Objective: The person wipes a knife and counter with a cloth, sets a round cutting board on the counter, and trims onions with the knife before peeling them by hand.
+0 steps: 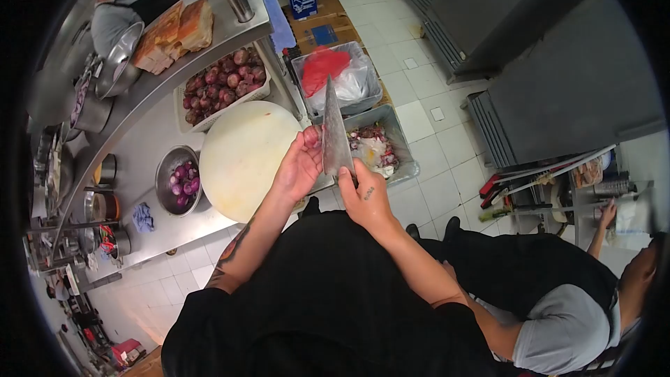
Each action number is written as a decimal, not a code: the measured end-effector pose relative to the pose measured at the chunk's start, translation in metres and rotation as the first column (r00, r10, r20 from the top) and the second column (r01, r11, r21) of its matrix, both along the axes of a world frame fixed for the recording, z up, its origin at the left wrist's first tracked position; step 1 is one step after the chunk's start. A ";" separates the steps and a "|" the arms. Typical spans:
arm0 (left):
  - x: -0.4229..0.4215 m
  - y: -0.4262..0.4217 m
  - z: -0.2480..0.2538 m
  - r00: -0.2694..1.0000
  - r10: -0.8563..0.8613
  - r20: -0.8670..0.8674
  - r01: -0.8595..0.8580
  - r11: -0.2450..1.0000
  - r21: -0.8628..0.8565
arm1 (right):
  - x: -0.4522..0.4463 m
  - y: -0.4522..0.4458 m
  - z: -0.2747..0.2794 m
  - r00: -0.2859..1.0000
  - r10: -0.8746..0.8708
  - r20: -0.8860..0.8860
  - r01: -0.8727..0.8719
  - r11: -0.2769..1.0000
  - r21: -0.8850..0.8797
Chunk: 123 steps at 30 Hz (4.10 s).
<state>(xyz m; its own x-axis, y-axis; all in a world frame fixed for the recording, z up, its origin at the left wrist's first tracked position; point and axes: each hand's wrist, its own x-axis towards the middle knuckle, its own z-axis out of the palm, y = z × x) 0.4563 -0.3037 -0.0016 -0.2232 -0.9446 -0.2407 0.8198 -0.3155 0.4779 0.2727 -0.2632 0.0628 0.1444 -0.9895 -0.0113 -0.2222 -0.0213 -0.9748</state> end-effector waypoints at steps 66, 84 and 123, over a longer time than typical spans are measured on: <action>0.078 0.020 0.023 0.718 0.316 0.620 0.009 0.887 -0.462 | 0.093 -0.064 -0.026 0.923 0.207 0.324 -0.226 0.974 0.021; -0.004 -0.034 0.006 0.935 0.005 0.354 0.097 0.958 -0.270 | -0.015 -0.084 -0.020 0.989 -0.135 0.061 0.144 0.974 -0.173; 0.020 -0.027 -0.003 0.808 0.181 0.561 0.086 0.905 -0.416 | 0.018 -0.096 -0.027 0.993 0.013 -0.116 -0.028 0.992 -0.124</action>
